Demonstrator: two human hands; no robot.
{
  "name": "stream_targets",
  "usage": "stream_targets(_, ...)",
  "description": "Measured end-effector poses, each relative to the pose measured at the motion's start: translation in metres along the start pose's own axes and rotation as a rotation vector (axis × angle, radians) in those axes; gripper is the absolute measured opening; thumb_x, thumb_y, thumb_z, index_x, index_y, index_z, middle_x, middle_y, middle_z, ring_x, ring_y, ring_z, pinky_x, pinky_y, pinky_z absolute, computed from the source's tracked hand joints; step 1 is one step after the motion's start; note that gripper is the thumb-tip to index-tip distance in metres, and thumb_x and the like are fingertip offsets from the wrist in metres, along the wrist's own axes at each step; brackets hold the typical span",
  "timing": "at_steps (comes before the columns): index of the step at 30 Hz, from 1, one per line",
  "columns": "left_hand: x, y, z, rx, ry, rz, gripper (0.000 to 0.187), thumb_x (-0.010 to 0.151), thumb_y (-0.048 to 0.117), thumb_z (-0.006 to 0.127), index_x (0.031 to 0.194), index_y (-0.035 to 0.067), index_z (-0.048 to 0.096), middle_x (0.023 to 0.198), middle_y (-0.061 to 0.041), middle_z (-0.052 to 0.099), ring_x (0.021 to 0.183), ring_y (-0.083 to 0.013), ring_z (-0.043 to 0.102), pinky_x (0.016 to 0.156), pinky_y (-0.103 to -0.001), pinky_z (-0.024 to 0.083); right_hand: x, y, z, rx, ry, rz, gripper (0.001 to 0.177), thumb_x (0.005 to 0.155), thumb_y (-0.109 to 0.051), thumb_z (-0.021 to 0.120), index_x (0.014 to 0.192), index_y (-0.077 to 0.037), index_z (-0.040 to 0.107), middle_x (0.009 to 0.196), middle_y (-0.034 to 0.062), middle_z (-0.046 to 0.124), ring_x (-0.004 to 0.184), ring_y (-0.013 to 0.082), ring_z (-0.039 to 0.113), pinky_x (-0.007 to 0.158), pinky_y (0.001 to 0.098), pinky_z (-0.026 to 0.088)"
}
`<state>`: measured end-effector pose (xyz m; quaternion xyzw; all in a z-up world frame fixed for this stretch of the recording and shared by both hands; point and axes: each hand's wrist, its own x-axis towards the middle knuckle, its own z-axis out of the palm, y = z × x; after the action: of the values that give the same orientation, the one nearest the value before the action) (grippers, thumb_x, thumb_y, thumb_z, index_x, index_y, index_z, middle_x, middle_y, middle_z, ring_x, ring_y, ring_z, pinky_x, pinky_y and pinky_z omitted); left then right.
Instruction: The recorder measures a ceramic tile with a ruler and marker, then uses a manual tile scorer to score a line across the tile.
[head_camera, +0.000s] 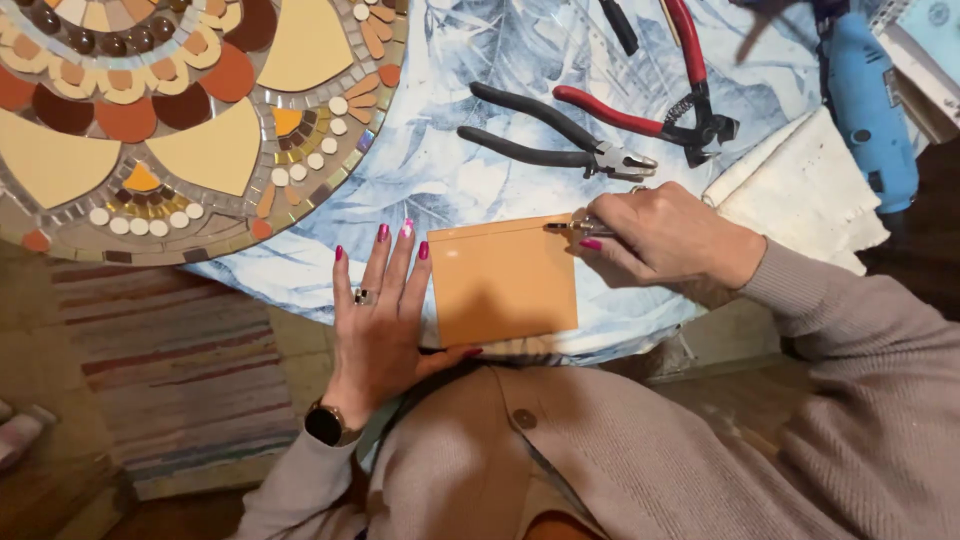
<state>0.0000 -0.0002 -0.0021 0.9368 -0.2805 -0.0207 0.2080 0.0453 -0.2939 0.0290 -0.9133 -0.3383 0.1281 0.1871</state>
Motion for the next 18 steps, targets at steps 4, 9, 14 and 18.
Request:
stream_targets(4,0.0,0.001,-0.003,-0.021,0.043,0.023,0.091,0.058,0.063,0.06,0.119,-0.003,0.041,0.132,-0.023,0.03,0.124,-0.0368,0.028,0.097,-0.06,0.012,-0.01,0.013,0.001,-0.068,0.012,0.023,0.019,0.082,-0.022,0.045,0.083,-0.003,0.047,0.056,0.0065,0.055,0.039,0.0185,0.051,0.038,0.026,0.042)
stream_targets(9,0.0,-0.001,-0.001,-0.011,0.049,0.042,0.094,0.062,0.065,0.06,0.124,0.001,0.033,0.134,-0.021,0.027,0.125,-0.0364,0.027,0.097,-0.061,0.014,-0.019,-0.001,-0.009,0.405,0.195,0.253,0.022,0.079,-0.013,0.05,0.092,0.003,0.046,0.068,0.0116,0.061,0.045,0.0181,0.053,0.043,0.0249,0.041)
stream_targets(14,0.005,-0.001,-0.002,-0.032,0.013,0.022,0.092,0.059,0.062,0.061,0.122,0.0,0.037,0.134,-0.02,0.028,0.126,-0.035,0.024,0.097,-0.062,0.012,-0.012,-0.014,0.003,0.93,0.098,0.314,0.04,0.083,-0.027,0.04,0.113,-0.001,0.042,0.076,0.008,0.064,0.048,0.0109,0.06,0.039,0.0194,0.051)
stream_targets(18,0.002,0.0,-0.002,-0.029,-0.02,0.005,0.092,0.06,0.063,0.06,0.124,0.001,0.035,0.135,-0.019,0.026,0.127,-0.0337,0.021,0.097,-0.063,0.011,-0.017,-0.021,0.002,1.281,0.11,0.415,0.039,0.083,-0.022,0.042,0.114,0.003,0.04,0.086,0.0182,0.062,0.061,0.0153,0.06,0.043,0.02,0.047)
